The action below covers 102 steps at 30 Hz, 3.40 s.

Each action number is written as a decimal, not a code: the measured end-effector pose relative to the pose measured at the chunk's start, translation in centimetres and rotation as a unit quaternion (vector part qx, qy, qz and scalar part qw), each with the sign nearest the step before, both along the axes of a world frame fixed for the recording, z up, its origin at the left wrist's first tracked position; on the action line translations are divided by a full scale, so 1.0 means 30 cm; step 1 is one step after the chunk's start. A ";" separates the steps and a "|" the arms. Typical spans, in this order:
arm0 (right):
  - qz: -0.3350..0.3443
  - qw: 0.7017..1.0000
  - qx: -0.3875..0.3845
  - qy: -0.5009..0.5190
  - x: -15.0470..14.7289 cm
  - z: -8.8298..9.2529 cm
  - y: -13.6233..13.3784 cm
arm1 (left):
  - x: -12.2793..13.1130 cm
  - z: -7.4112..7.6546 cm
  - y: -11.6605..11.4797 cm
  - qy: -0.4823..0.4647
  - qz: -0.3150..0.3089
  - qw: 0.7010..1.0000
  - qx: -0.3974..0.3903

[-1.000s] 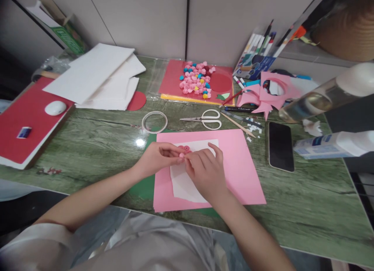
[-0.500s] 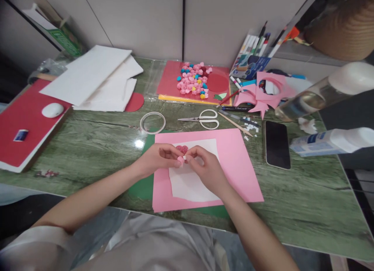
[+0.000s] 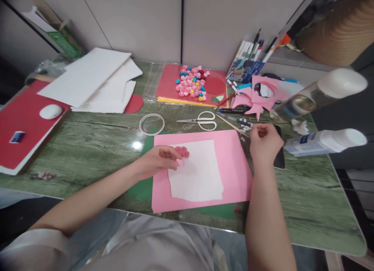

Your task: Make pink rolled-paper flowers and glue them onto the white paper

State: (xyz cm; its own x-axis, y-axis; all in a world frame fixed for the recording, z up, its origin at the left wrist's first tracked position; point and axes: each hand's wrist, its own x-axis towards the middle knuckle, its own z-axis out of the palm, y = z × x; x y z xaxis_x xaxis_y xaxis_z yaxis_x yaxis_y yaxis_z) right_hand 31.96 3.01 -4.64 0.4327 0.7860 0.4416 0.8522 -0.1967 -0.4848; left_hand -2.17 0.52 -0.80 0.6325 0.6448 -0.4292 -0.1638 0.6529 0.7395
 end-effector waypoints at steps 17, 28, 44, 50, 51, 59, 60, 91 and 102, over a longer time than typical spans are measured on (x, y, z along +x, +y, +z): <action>0.023 0.995 -0.082 -0.056 0.054 -0.032 0.001 | 0.002 0.009 -0.003 -0.016 0.000 1.000 0.001; 0.005 0.994 -0.106 0.004 0.012 0.003 0.001 | 0.003 0.010 -0.002 -0.021 0.007 1.000 -0.002; 0.064 0.996 -0.012 -0.067 -0.059 0.034 -0.010 | 0.000 0.001 0.001 -0.022 0.005 1.000 -0.016; 0.293 0.950 0.108 -0.002 -0.349 0.142 -0.126 | -0.012 -0.012 0.000 -0.035 -0.003 0.998 -0.048; 0.354 0.926 0.130 -0.017 -0.395 0.153 -0.150 | -0.013 -0.011 -0.001 -0.039 -0.003 0.998 -0.051; 0.472 0.859 0.182 -0.078 -0.498 0.154 -0.201 | -0.005 0.003 -0.005 -0.047 0.005 0.996 -0.081; 0.472 0.859 0.182 -0.081 -0.498 0.154 -0.201 | -0.003 0.005 -0.005 -0.050 0.007 0.995 -0.087; 0.364 0.926 -0.056 0.084 -0.548 0.172 -0.221 | 0.016 0.000 -0.012 0.051 0.040 0.998 0.017; 0.343 0.924 -0.111 0.127 -0.553 0.193 -0.228 | 0.021 -0.016 -0.024 0.062 0.025 0.995 0.079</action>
